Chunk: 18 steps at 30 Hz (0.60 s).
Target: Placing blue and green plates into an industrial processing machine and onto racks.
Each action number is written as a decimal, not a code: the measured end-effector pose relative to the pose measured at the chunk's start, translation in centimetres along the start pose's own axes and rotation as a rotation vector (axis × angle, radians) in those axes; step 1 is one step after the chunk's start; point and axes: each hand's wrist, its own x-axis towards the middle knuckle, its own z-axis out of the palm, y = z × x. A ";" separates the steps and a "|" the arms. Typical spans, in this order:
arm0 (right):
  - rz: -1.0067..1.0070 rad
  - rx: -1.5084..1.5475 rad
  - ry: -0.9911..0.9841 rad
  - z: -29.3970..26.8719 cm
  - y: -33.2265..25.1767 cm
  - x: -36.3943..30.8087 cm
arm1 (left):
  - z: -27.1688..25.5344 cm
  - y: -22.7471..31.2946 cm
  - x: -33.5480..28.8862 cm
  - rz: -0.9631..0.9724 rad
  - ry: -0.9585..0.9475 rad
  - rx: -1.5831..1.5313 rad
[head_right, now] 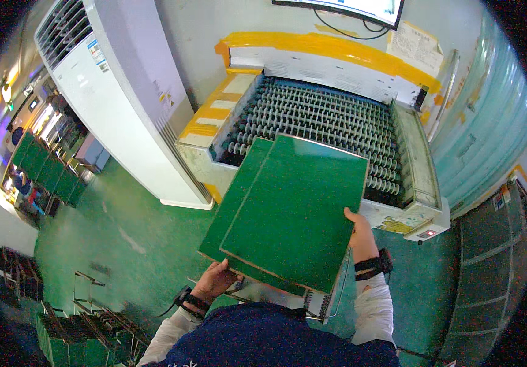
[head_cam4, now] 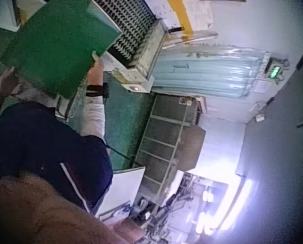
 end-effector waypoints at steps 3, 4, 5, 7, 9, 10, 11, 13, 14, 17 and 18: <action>-0.052 0.010 0.067 -3.0 -1.7 0.0 | 0.3 0.6 0.2 0.051 0.050 0.064; -0.058 0.053 0.152 -5.0 -1.8 0.9 | 0.7 0.7 0.5 0.090 0.105 0.090; -0.067 0.056 0.157 -6.9 -2.0 1.4 | 1.3 0.8 0.8 0.084 0.097 0.092; -0.210 0.068 0.180 -7.4 -2.4 1.4 | 2.1 0.9 1.1 0.127 0.222 0.037; -0.263 0.036 0.127 -6.7 -2.6 1.9 | 2.2 0.9 1.1 0.121 0.222 0.033; -0.312 0.002 0.070 -6.0 -2.7 2.3 | 2.1 0.8 1.0 0.117 0.226 0.027; -0.317 0.007 0.070 -5.6 -2.8 3.2 | 1.6 0.7 0.9 0.117 0.222 0.032; -0.192 0.238 -0.003 -4.6 -3.3 5.5 | 1.0 0.3 0.9 0.081 0.205 -0.021; -0.200 0.240 -0.004 -3.6 -3.4 6.7 | 0.9 0.2 1.1 0.080 0.198 -0.016; -0.251 0.352 0.129 -0.1 -3.3 10.2 | 1.1 0.3 1.1 0.086 0.233 -0.004; -0.270 0.398 0.093 0.1 -3.2 11.5 | 1.8 0.5 1.0 0.100 0.244 -0.011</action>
